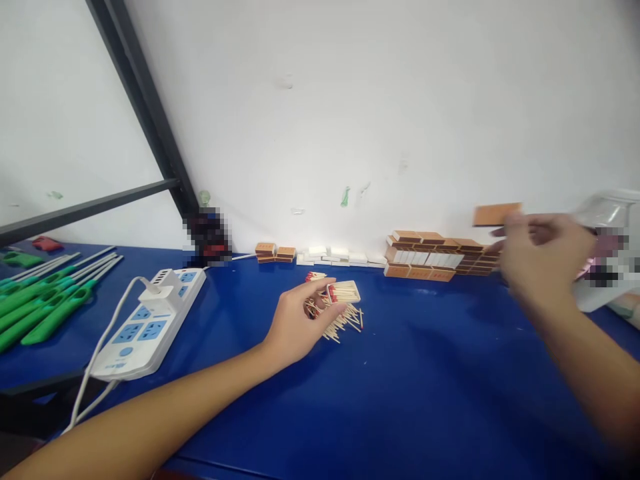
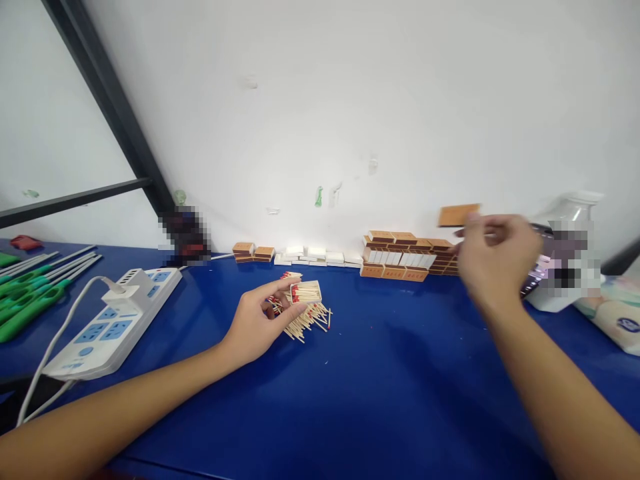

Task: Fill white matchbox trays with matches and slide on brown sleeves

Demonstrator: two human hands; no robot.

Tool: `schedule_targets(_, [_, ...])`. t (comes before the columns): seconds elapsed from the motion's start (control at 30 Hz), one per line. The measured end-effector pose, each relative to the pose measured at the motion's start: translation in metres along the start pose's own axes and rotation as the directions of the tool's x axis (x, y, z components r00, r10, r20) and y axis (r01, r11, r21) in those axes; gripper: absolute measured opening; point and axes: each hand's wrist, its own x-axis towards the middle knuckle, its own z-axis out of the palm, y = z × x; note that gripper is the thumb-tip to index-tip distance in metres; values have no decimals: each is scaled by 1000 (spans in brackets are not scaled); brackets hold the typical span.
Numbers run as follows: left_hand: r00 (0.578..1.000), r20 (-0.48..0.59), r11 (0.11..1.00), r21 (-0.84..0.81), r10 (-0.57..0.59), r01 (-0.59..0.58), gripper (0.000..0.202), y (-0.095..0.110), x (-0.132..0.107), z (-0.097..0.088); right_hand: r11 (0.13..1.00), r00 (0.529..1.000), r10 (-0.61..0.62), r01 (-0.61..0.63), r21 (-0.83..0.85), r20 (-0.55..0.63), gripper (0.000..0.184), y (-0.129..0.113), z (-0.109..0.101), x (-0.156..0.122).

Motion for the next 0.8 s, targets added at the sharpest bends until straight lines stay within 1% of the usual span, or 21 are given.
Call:
schedule_targets(0.03, [1000, -13, 1000, 0, 0, 0, 50, -1, 1, 0, 980, 987, 102, -122, 160, 124, 32, -14, 3, -19])
schedule_targets(0.07, [1000, -30, 1000, 4, 0, 0, 50, -1, 1, -1, 929, 940, 145, -236, 283, 309, 34, -26, 6, -40])
schedule_targets(0.1, [999, -47, 1000, 10, -3, 4, 50, -2, 2, -1, 886, 867, 131, -319, 335, 480, 39, -36, 10, -61])
schedule_targets(0.13, [998, -63, 1000, 15, -7, 8, 49, -2, 3, -1, 866, 795, 96, -363, 343, 598, 46, -44, 13, -81])
schedule_targets(0.2, [997, -80, 1000, 14, -13, 14, 48, -3, 4, -2, 848, 663, 27, -412, 335, 748, 53, -52, 19, -113])
schedule_targets(0.23, [997, -80, 1000, 11, -16, 16, 47, -3, 4, -2, 843, 625, 3, -421, 334, 781, 53, -54, 20, -124])
schedule_targets(0.27, [997, -75, 1000, 5, -17, 17, 47, -4, 5, -2, 839, 603, -12, -428, 336, 797, 53, -54, 21, -131])
schedule_targets(0.37, [999, -49, 1000, -14, -22, 21, 48, -4, 5, -1, 833, 577, -25, -439, 336, 816, 52, -50, 20, -139])
schedule_targets(0.57, [999, -16, 998, -34, -49, 48, 52, -4, 5, 0, 811, 518, -67, -469, 349, 853, 48, -46, 21, -133])
schedule_targets(0.7, [999, 37, 998, -57, -39, 41, 53, -6, 5, 0, 793, 511, -102, -476, 380, 853, 50, -48, 21, -136])
schedule_targets(0.8, [999, 35, 998, -62, -4, 6, 51, -7, 5, 0, 789, 496, -132, -471, 393, 859, 52, -51, 17, -140])
